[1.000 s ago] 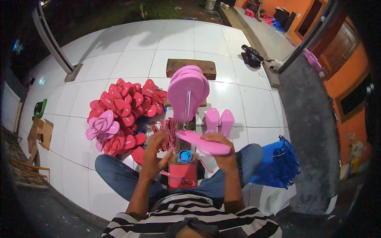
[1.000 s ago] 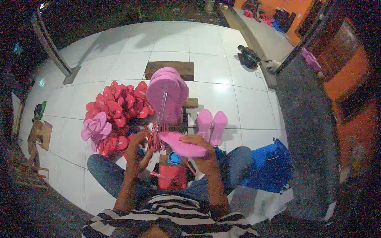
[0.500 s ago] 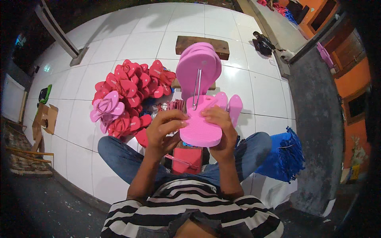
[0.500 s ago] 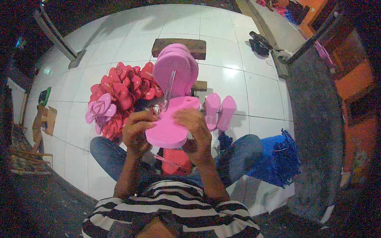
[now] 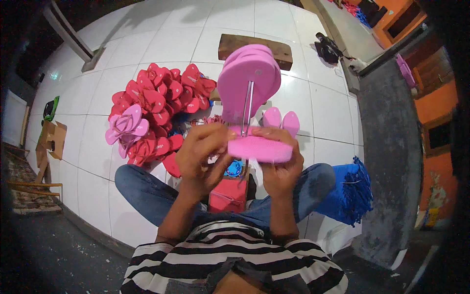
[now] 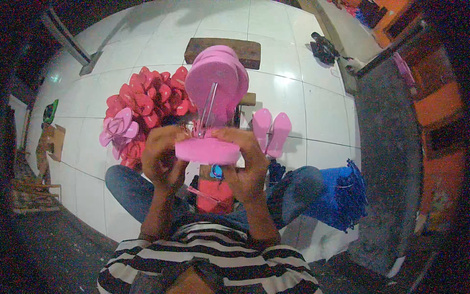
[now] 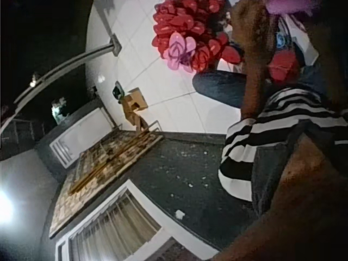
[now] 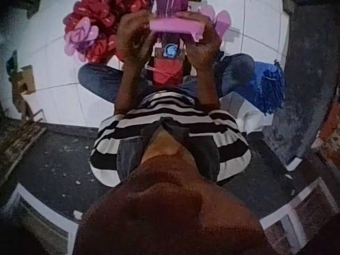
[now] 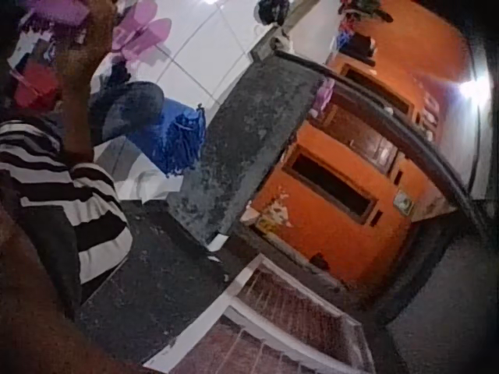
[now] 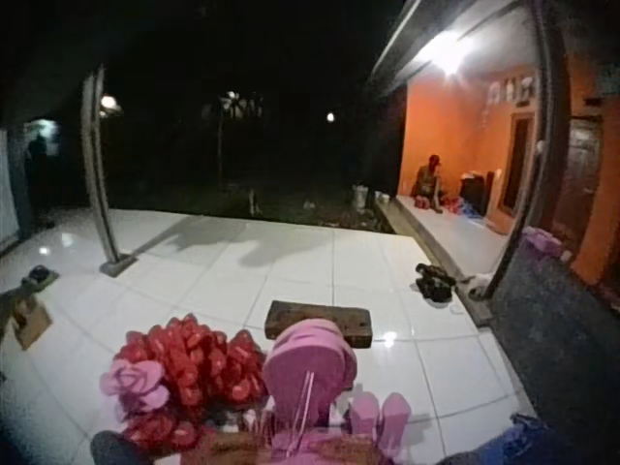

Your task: The person assembles flip-flops by pulling rubber straps through holes in the foam soles using a metal tool mounted on a wooden block, handling several soles and straps one at a time.

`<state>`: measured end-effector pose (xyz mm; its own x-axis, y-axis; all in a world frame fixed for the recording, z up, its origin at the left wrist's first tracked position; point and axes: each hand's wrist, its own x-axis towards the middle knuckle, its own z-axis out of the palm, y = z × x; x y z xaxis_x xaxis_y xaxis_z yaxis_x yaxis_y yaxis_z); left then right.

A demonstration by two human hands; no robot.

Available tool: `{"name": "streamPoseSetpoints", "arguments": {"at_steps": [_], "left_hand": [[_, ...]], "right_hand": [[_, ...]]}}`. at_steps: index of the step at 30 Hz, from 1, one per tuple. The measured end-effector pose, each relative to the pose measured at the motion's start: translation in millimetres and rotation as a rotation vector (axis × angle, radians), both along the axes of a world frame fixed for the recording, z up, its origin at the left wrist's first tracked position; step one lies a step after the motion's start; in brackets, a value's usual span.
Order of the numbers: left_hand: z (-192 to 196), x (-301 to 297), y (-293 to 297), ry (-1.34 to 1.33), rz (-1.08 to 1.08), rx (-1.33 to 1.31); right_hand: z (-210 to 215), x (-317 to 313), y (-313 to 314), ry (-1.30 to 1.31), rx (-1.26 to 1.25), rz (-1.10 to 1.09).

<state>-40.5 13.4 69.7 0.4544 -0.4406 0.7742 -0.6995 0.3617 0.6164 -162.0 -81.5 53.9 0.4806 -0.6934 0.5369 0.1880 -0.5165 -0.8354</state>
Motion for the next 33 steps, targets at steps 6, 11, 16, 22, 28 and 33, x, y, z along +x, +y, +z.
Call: {"name": "streamPoseSetpoints", "arguments": {"at_steps": [6, 11, 16, 22, 28, 33], "left_hand": [[23, 9, -14, 0.433, -0.053, 0.309], [28, 37, -65, 0.341, 0.134, 0.22], [4, 33, -60, 0.218, 0.18, 0.291], [-91, -3, -32, 0.547, 0.069, 0.27], [-126, -37, 0, 0.563, -0.162, 0.81], [-134, -32, 27, 0.827, -0.286, 0.715]], "right_hand": [[-2, 8, -1, 0.077, 0.078, -0.212], [-5, 59, -50, 0.008, 0.0, -0.466], [-23, 46, -38, 0.172, 0.06, -0.433], [-124, 16, -13, 0.36, 0.18, -0.225], [-147, -32, 48, 0.488, 0.304, -0.042], [-129, -61, 50, 0.438, 0.347, -0.024]]}}
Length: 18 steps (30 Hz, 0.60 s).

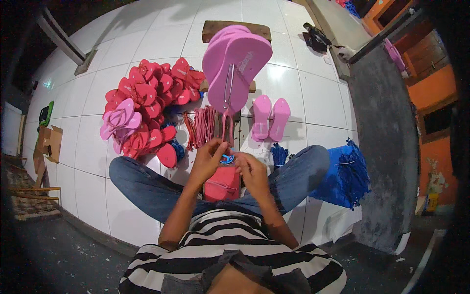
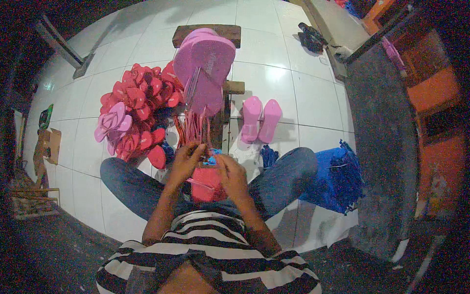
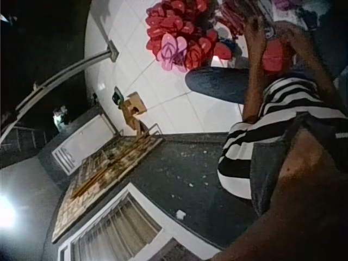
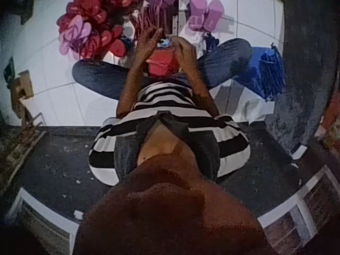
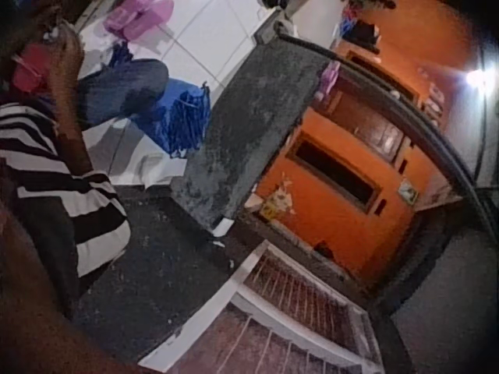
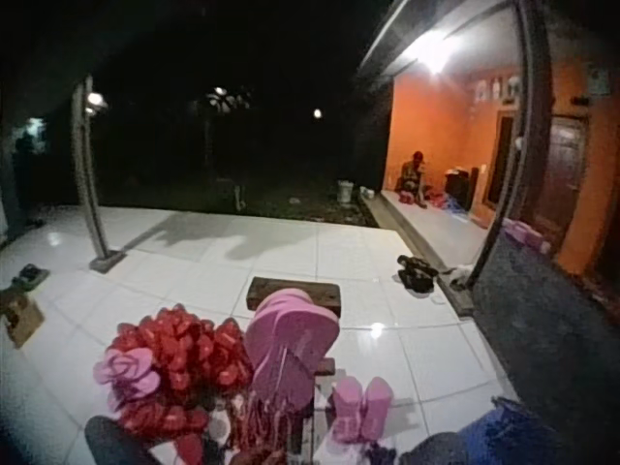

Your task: The person assembles flip-flops by pulling rubber straps through holes in the foam soles using a metal tool mounted on a wooden block, handling several soles and straps one at a time.

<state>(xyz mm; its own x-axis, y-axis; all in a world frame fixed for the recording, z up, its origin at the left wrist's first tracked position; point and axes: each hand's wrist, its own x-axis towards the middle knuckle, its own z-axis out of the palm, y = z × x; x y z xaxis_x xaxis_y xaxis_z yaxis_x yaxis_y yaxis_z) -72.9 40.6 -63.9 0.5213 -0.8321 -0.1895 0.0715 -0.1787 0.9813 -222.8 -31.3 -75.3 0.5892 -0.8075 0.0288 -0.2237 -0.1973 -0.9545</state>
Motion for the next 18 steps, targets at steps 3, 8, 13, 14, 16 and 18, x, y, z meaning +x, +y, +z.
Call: {"name": "streamPoseSetpoints", "arguments": {"at_steps": [3, 8, 13, 14, 16, 18], "left_hand": [[-5, 10, 16, 0.087, -0.004, -0.122], [25, 56, 34, -0.133, 0.224, -0.122], [69, 51, 10, -0.146, 0.129, -0.508], [71, 50, 5, -0.148, 0.011, -0.5], [76, 49, -5, -0.151, -0.222, -0.481], [73, 42, -11, 0.017, -0.227, -0.408]], "right_hand": [[18, -18, -19, 0.019, 0.023, -0.156], [40, -30, -59, 0.167, -0.331, -0.171], [90, 2, -55, 0.085, -0.582, -0.014], [102, 13, -51, -0.017, -0.553, 0.09], [123, 35, -42, -0.218, -0.488, 0.302], [121, 45, -47, -0.299, -0.419, 0.418]]}}
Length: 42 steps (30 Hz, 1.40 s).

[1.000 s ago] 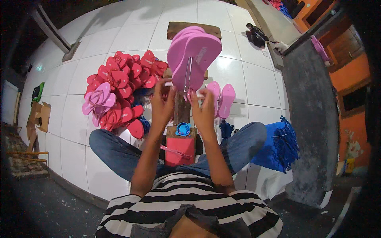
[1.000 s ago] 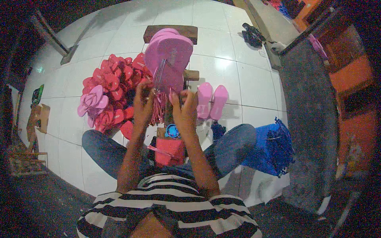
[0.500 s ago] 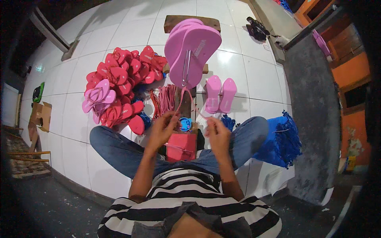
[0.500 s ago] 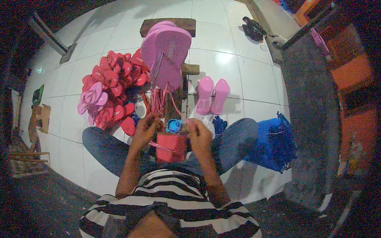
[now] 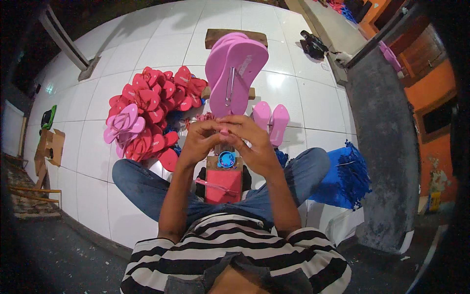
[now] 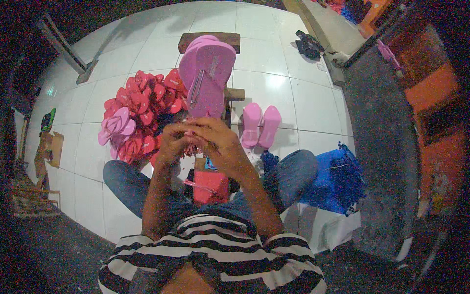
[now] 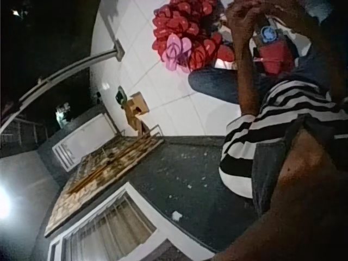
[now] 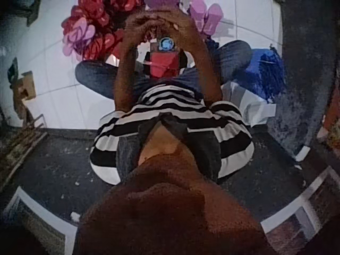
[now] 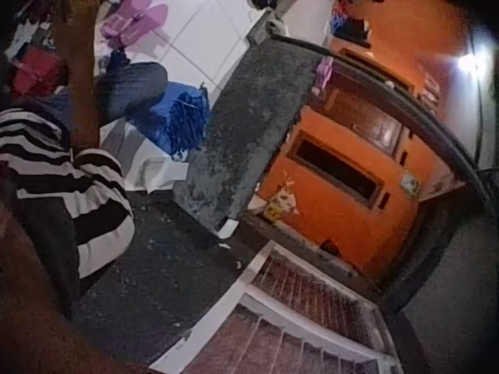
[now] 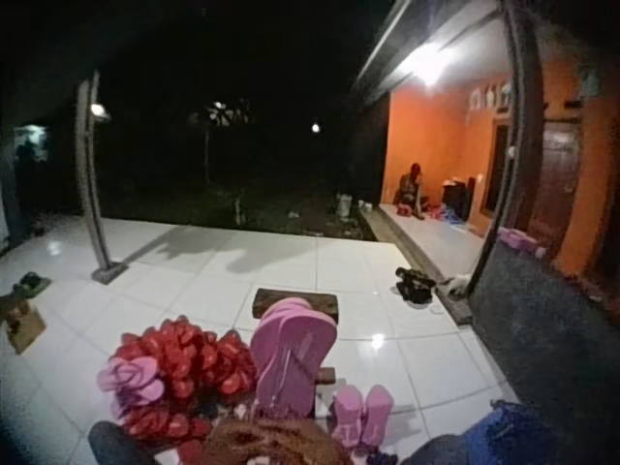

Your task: The person assembles flip-flops by pulling rubber straps through holes in the foam soles using a metal tool mounted on a wooden block, handling several soles and straps one at a time.

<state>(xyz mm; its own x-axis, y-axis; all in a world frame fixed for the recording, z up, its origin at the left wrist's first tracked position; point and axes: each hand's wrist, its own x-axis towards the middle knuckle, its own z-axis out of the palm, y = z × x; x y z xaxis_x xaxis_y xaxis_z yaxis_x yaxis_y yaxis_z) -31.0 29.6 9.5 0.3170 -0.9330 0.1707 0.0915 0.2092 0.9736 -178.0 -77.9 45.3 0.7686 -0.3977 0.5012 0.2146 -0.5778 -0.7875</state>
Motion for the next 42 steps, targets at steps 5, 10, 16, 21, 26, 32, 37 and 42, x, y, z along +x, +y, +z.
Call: {"name": "streamPoseSetpoints", "arguments": {"at_steps": [5, 10, 16, 21, 26, 32, 37, 42], "left_hand": [[-5, 16, -5, 0.2, -0.197, 0.075], [2, 14, -37, 0.201, 0.218, -0.063], [64, 38, -68, -0.351, 0.585, -0.32], [109, 40, -85, -0.724, 0.42, -0.33], [109, 50, -88, -1.101, 0.427, -0.385], [117, 27, -74, -1.149, 0.42, -0.132], [97, 17, -63, -0.659, 0.409, -0.182], [67, -7, -47, -0.397, 0.552, -0.295]], "right_hand": [[-17, 14, -12, -0.121, 0.396, 0.197], [-18, 31, -22, -0.331, 0.676, 0.149], [-18, 47, -32, -0.402, 0.852, 0.322], [-28, 49, -33, -0.335, 1.08, 0.508], [-36, 50, -34, -0.164, 1.061, 0.412], [-29, 53, -53, -0.192, 1.072, 0.486], [-34, 56, -29, -0.217, 1.207, 0.169], [-26, 22, -14, -0.18, 0.179, -0.422]]}}
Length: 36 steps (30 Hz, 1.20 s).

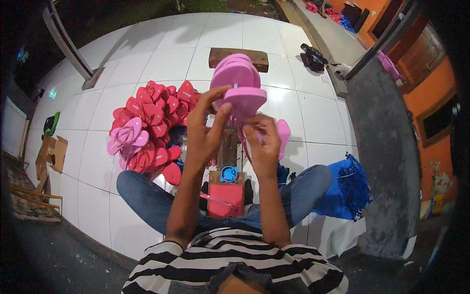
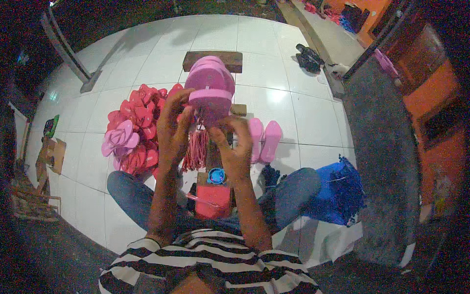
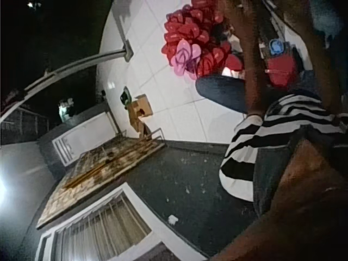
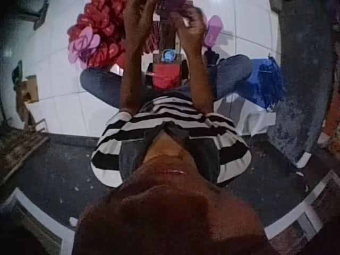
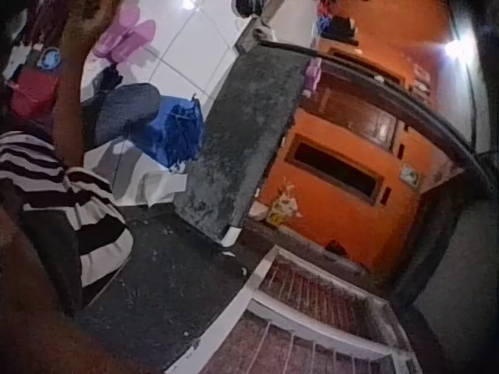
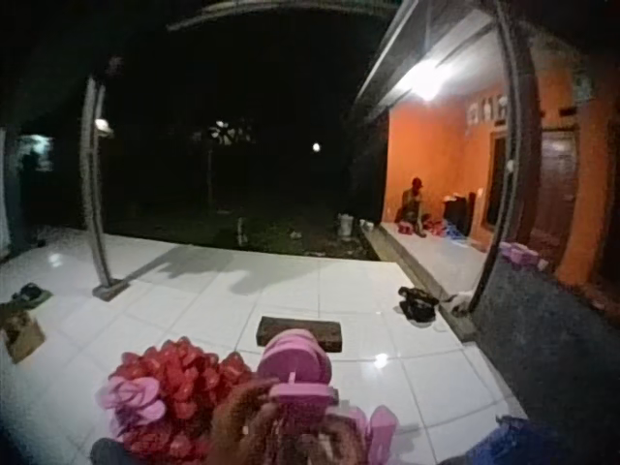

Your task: The person assembles flip-flops by pulling rubber straps through holes in the foam soles using a metal tool mounted on a wooden block, handling several soles and straps one at a time.

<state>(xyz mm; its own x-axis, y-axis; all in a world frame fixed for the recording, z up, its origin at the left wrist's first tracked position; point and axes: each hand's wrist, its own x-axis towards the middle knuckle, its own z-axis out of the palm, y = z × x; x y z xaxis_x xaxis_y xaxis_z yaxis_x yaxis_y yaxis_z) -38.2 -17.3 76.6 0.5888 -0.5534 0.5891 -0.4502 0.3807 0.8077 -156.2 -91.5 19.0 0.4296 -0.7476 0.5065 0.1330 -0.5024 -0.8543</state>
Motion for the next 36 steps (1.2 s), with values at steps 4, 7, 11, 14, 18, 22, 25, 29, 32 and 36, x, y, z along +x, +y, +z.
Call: {"name": "streamPoseSetpoints", "arguments": {"at_steps": [4, 7, 11, 14, 18, 22, 25, 29, 32, 36], "left_hand": [[1, -2, -9, 0.204, -0.112, 0.021], [17, 4, -23, 0.231, -0.169, 0.149], [11, -5, -27, 0.314, -0.213, 0.062], [2, -13, -23, 0.233, -0.109, 0.075], [-3, -34, 4, 0.362, -0.144, 0.087], [-32, -75, 75, 0.222, -0.093, 0.139], [-53, -67, 87, 0.442, -0.262, 0.477], [-98, -31, 64, 0.575, -0.287, 0.694], [-116, -20, 62, 0.559, -0.277, 0.708], [-145, -8, 61, 0.573, -0.274, 0.837]], "right_hand": [[48, 2, -18, -0.199, 0.25, 0.27], [47, 21, -46, -0.124, 0.212, 0.462], [24, 38, -49, -0.145, 0.161, 0.366], [16, 39, -40, -0.144, 0.167, 0.299], [18, 8, -5, -0.045, 0.147, 0.197], [7, -65, 73, -0.102, 0.272, 0.375], [11, -68, 71, 0.282, 0.462, 0.228], [-29, -45, 63, 0.458, -0.066, -0.102], [-48, -37, 67, 0.783, -0.28, -0.087], [-82, -33, 69, 1.007, -0.362, 0.153]]}}
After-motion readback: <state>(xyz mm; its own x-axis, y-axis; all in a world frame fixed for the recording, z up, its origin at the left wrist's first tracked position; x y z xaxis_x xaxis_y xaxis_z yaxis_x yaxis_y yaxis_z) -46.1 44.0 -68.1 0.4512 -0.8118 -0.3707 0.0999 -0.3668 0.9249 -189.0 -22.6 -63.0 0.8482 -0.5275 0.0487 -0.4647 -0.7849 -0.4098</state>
